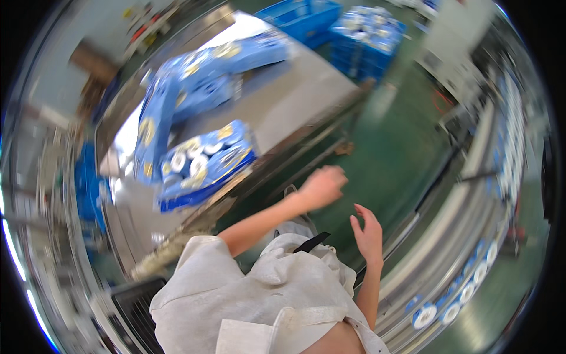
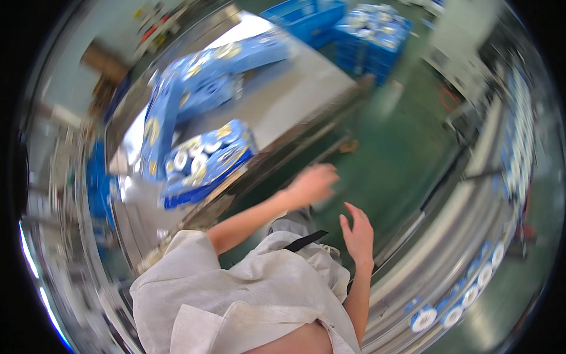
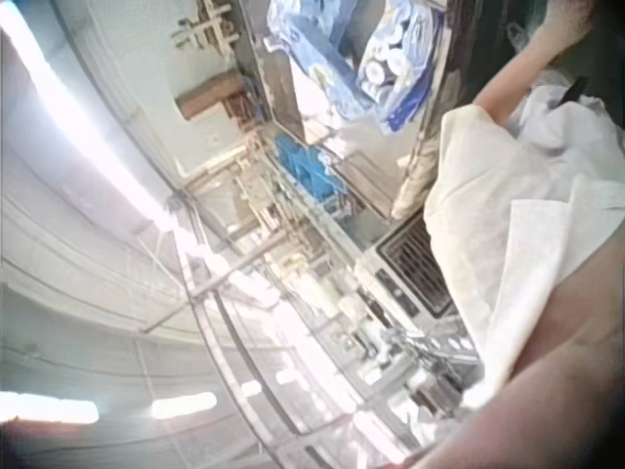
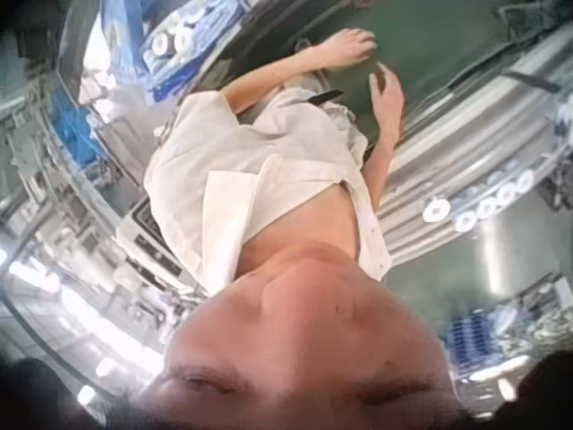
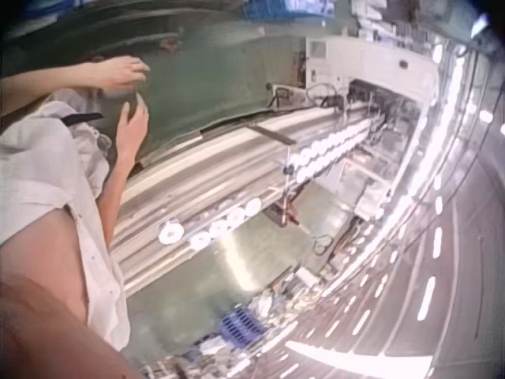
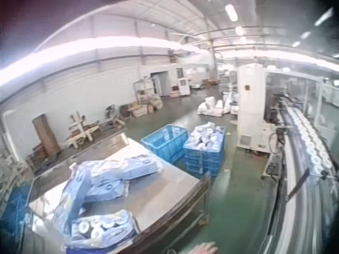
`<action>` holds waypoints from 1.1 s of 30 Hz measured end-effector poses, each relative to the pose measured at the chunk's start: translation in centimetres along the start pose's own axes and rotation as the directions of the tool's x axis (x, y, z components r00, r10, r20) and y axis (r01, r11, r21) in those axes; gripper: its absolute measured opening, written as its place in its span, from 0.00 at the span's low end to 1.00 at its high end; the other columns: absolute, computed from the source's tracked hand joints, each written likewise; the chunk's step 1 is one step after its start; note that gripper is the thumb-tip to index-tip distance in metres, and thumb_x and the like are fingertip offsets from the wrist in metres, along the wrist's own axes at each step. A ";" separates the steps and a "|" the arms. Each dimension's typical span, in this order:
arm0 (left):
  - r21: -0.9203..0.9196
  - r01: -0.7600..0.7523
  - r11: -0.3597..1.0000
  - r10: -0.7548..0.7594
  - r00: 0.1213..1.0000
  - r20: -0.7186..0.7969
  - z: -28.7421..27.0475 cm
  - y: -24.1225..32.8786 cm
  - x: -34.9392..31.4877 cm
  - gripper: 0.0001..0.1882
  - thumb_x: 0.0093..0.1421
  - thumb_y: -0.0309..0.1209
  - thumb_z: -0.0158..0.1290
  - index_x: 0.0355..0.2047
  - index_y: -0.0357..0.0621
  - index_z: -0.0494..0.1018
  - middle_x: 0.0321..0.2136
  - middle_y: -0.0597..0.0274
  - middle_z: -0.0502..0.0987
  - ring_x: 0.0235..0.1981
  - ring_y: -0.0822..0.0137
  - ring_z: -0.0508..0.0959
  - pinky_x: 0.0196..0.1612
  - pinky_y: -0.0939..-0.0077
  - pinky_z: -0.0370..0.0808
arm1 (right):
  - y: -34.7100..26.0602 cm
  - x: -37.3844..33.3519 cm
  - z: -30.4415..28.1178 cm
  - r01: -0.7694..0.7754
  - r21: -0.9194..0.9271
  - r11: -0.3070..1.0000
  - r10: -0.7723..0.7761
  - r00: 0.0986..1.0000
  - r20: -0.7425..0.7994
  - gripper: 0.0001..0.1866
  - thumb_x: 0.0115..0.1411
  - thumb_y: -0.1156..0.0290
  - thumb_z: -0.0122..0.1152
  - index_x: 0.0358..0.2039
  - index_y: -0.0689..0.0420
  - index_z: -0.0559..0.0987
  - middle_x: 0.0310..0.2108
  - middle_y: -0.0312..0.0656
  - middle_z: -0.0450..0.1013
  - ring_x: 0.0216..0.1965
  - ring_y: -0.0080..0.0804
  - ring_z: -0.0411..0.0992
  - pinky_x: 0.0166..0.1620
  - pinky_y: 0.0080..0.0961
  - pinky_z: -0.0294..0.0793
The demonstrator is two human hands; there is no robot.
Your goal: The person organizes packages of toilet paper on a metal table, removes individual rolls from bags to place them on a conveyor belt, and refills bags from a large sack.
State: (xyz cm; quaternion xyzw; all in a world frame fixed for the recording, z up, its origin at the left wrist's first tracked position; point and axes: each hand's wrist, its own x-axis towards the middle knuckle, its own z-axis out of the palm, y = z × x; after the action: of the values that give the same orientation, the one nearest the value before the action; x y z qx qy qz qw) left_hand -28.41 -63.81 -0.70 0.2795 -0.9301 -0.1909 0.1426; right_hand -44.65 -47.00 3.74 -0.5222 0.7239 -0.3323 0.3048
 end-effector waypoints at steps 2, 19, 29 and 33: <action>-0.014 0.411 0.911 -0.400 0.876 -0.272 -7.3 -9.8 -6.5 0.25 0.48 0.31 0.64 0.48 0.41 0.75 0.53 0.46 0.73 0.54 0.45 0.73 0.56 0.56 0.73 | -4.4 6.0 5.0 0.137 0.031 0.990 -0.141 0.963 0.230 0.19 0.63 0.69 0.61 0.55 0.56 0.75 0.50 0.45 0.76 0.52 0.44 0.75 0.54 0.35 0.74; -0.264 0.804 0.533 -0.846 0.508 -0.159 -10.4 -20.4 -29.2 0.08 0.56 0.31 0.60 0.35 0.45 0.76 0.36 0.56 0.80 0.39 0.50 0.79 0.42 0.57 0.75 | -16.2 33.9 37.2 0.954 -0.196 0.225 -0.424 0.277 0.862 0.54 0.49 0.67 0.72 0.73 0.44 0.52 0.75 0.52 0.41 0.75 0.49 0.44 0.71 0.56 0.50; -0.388 0.916 0.102 -0.891 -0.089 -0.446 -12.1 -26.5 -28.0 0.19 0.57 0.28 0.60 0.50 0.50 0.74 0.52 0.56 0.74 0.51 0.51 0.75 0.49 0.59 0.74 | -24.6 33.1 43.4 0.898 0.273 0.346 -0.617 -0.001 0.787 0.27 0.52 0.72 0.64 0.55 0.52 0.74 0.52 0.46 0.73 0.53 0.44 0.72 0.52 0.38 0.75; -0.203 0.978 0.034 -0.872 -0.070 -0.484 -12.4 -30.7 -35.3 0.26 0.52 0.27 0.63 0.53 0.53 0.73 0.52 0.60 0.72 0.55 0.53 0.72 0.55 0.58 0.71 | -26.3 29.3 49.6 0.953 0.279 0.116 -0.612 -0.152 0.776 0.33 0.48 0.68 0.69 0.58 0.48 0.73 0.57 0.46 0.69 0.60 0.44 0.66 0.57 0.39 0.70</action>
State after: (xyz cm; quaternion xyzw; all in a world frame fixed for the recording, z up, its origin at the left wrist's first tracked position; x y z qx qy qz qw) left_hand 18.87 -70.66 -8.65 0.8903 -0.4187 -0.0582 0.1693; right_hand 1.09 -89.33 -7.46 -0.9823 0.0572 -0.0318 0.1754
